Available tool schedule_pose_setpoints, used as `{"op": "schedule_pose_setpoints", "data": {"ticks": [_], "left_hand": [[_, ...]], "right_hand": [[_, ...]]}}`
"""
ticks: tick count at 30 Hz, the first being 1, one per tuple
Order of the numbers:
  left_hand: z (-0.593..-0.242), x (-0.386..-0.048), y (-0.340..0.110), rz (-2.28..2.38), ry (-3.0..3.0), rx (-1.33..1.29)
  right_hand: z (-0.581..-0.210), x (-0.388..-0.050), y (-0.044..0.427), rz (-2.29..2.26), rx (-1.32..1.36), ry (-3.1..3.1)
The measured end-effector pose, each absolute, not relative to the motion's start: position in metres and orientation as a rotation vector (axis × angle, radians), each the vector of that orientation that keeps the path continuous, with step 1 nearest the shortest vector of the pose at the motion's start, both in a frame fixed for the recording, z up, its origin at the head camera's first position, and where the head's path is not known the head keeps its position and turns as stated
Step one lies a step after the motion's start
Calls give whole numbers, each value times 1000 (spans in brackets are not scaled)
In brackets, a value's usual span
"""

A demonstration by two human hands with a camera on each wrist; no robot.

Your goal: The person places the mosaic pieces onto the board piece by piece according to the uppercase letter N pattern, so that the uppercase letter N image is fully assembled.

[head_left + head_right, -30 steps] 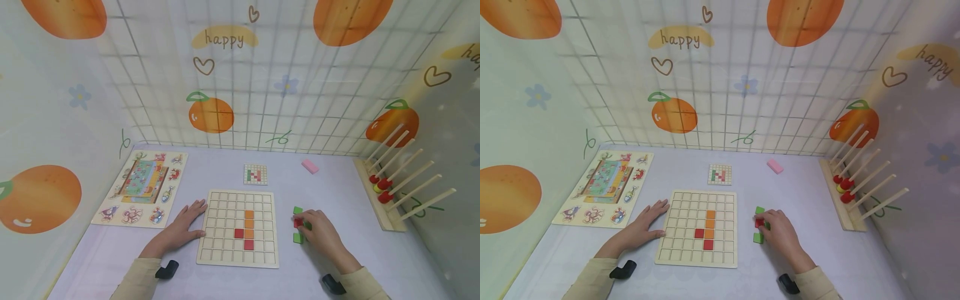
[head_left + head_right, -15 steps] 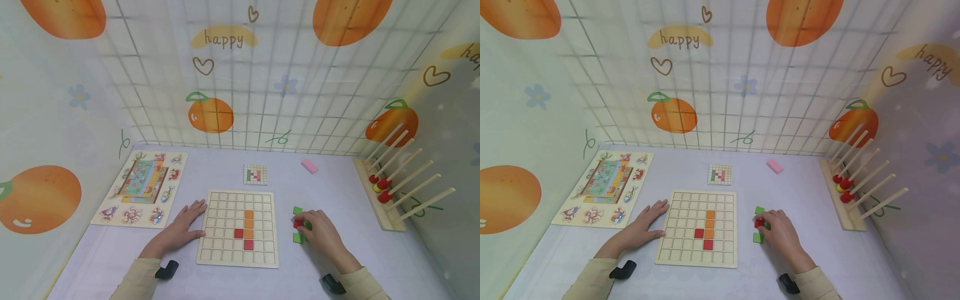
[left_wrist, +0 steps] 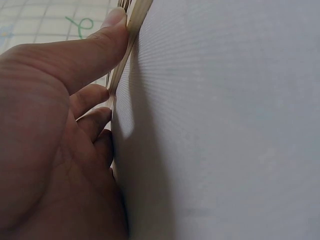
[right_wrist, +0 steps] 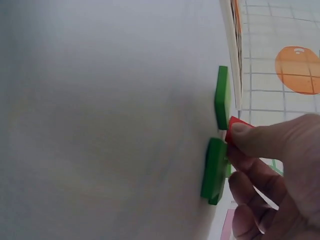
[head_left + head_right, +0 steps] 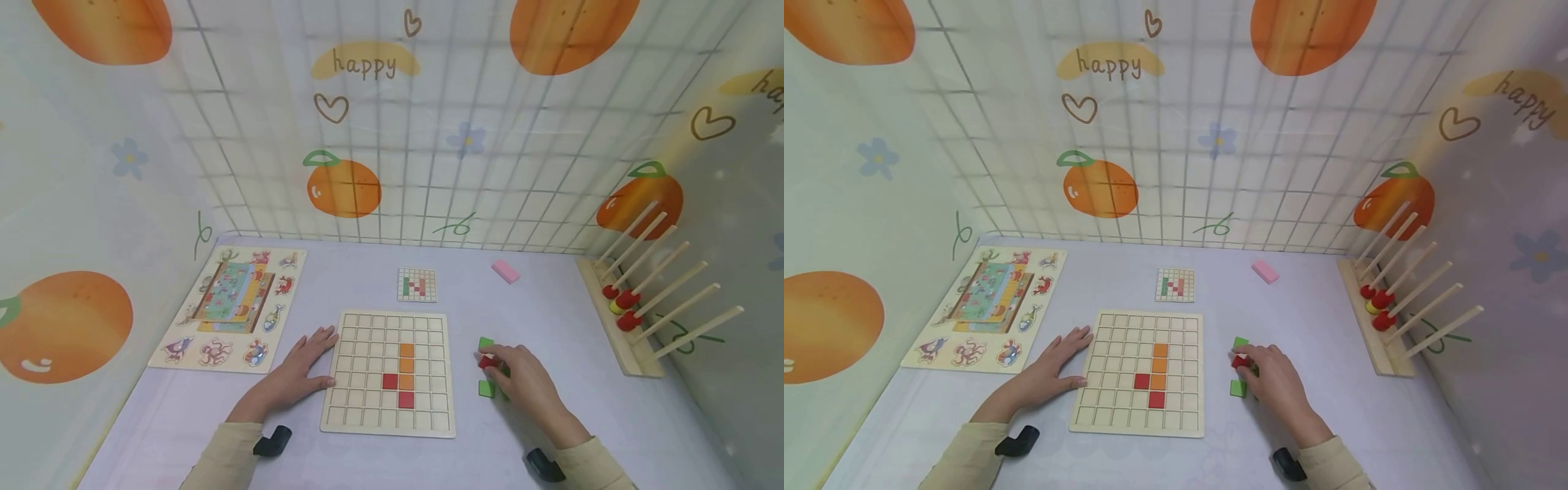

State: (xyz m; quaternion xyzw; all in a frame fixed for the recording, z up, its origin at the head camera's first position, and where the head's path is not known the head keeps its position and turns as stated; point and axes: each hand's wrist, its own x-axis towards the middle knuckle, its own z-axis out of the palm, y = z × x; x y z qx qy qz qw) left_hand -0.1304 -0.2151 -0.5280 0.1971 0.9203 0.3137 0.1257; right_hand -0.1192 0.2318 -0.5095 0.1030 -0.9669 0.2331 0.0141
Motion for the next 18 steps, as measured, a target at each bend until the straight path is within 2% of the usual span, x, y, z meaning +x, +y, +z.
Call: {"op": "schedule_pose_setpoints", "data": {"ticks": [18], "left_hand": [[-526, -130, -215, 914, 2679, 578]], "right_hand": [[-507, -119, 230, 842, 231, -2990]]}}
